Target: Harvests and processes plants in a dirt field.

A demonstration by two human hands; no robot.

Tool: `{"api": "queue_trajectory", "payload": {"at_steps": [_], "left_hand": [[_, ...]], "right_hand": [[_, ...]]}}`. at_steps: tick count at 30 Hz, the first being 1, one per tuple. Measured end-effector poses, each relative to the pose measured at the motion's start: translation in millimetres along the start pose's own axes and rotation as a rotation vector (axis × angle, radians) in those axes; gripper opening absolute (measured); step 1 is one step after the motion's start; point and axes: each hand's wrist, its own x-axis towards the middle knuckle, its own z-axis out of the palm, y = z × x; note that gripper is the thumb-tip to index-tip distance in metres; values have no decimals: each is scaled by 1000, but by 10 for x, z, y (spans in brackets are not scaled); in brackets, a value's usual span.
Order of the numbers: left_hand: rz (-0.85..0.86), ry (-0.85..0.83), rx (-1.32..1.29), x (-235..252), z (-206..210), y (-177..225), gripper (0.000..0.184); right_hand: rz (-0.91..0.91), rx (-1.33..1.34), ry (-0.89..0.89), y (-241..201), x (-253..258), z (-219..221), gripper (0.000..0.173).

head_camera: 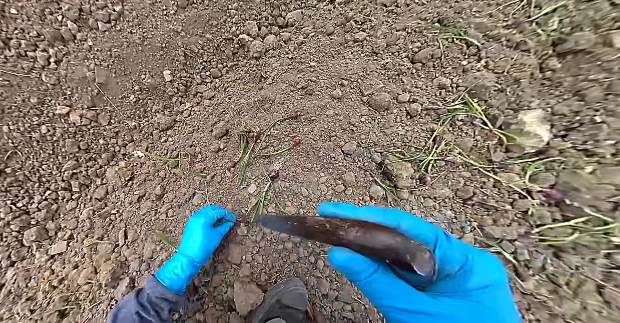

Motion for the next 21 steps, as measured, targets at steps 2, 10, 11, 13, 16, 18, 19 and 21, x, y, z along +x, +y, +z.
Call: {"api": "queue_trajectory", "payload": {"at_steps": [2, 10, 11, 13, 16, 18, 19, 21], "left_hand": [[-31, -3, 25, -10, -125, 46, 8], [180, -109, 527, -19, 339, 257, 13], [176, -117, 522, -26, 360, 197, 15], [188, -51, 461, -27, 240, 167, 17], [57, 137, 284, 111, -42, 479, 17], [-56, 141, 218, 392, -19, 781, 26], [-84, 99, 205, 520, 69, 902, 32], [-59, 33, 178, 659, 239, 1038, 30]], "right_hand": [[172, -198, -18, 698, 145, 464, 28], [239, -279, -83, 984, -46, 559, 30], [115, -171, -15, 707, -139, 327, 27], [-7, -34, 57, 288, -275, -62, 28], [185, -205, 129, 629, -318, -29, 28], [431, -395, 8, 1288, -202, 264, 36], [511, -412, -73, 1494, -146, 360, 40], [506, -397, -110, 1420, -95, 316, 39]]}}
